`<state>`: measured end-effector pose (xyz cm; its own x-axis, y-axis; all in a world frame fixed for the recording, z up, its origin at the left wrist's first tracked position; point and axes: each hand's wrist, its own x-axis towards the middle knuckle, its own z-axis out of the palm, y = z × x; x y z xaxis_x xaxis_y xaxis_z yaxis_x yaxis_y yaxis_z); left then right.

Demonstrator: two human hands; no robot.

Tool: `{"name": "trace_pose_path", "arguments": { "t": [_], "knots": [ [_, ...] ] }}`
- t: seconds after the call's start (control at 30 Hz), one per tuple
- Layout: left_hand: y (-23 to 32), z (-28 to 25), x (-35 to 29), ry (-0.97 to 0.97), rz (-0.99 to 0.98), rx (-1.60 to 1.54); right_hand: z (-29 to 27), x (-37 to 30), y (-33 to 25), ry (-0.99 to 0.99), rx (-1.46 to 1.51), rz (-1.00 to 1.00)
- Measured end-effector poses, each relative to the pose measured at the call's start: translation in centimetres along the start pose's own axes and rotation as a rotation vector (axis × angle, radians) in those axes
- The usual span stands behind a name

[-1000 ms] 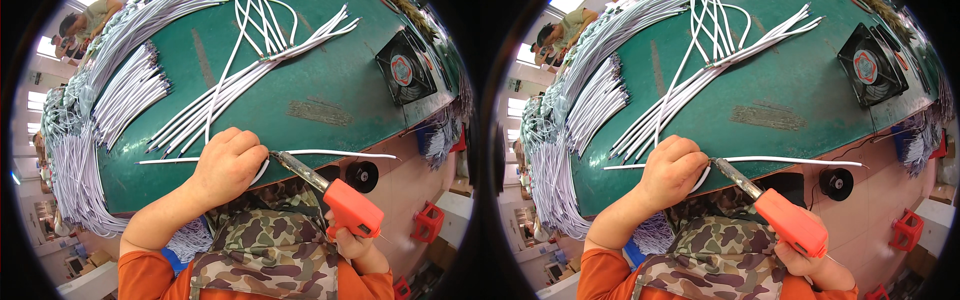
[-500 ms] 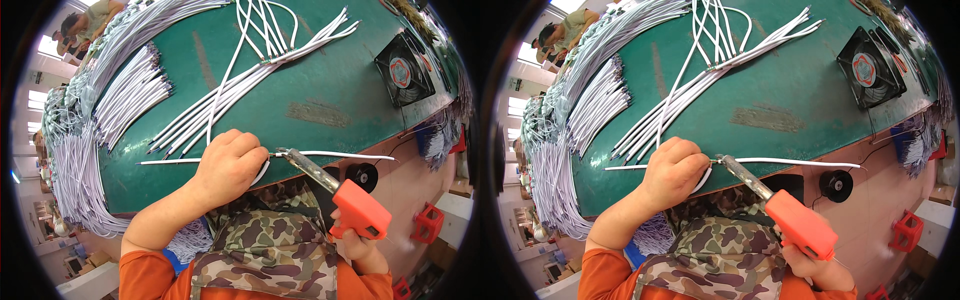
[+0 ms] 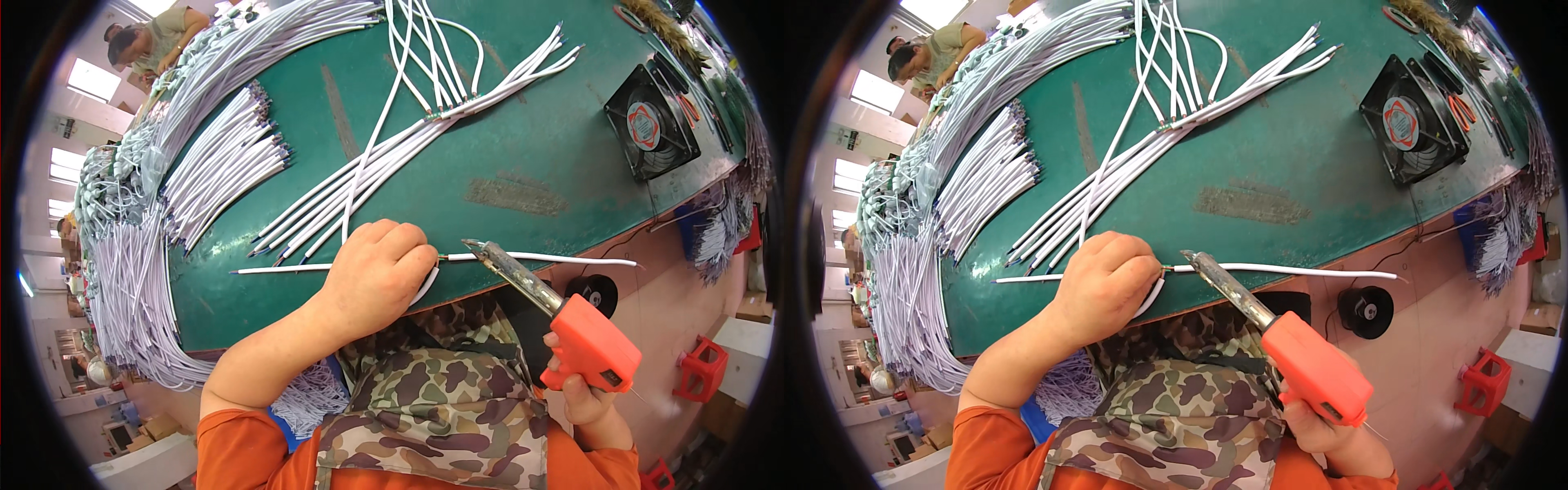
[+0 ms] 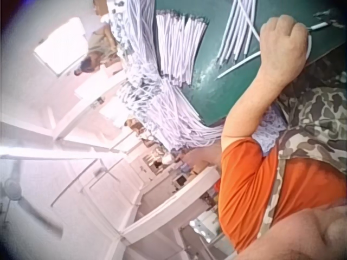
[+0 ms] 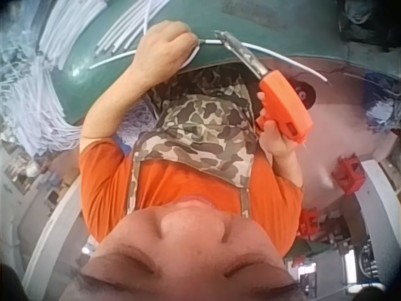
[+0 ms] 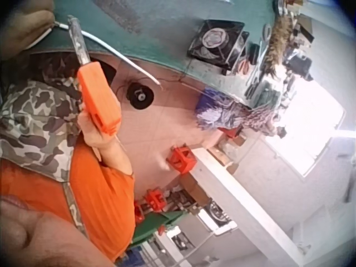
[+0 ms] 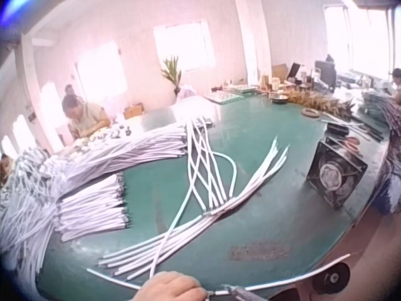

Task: The person solders wires to circuit boards using a soldering gun, positioning and connecting the wires on the workbench.

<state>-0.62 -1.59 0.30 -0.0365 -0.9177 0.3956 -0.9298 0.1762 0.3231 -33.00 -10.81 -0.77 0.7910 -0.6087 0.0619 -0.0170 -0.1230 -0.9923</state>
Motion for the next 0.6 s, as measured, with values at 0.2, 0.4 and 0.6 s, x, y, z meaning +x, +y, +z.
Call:
{"name": "trace_pose_path", "arguments": {
  "t": [0.2, 0.4, 0.6],
  "knots": [
    [0.0, -5.7, 1.3, -0.397, -0.579, -0.584, -1.9, -0.5, -2.2, 0.322, 0.03, -0.213],
    [1.9, -8.6, 1.7, -0.292, -0.587, -0.785, -3.7, 1.1, -4.2, 0.656, 0.029, -0.447],
    [3.8, -8.8, 1.1, -0.161, -0.481, -0.638, -4.8, 0.4, -4.6, 0.622, 0.062, -0.582]
  ]
}}
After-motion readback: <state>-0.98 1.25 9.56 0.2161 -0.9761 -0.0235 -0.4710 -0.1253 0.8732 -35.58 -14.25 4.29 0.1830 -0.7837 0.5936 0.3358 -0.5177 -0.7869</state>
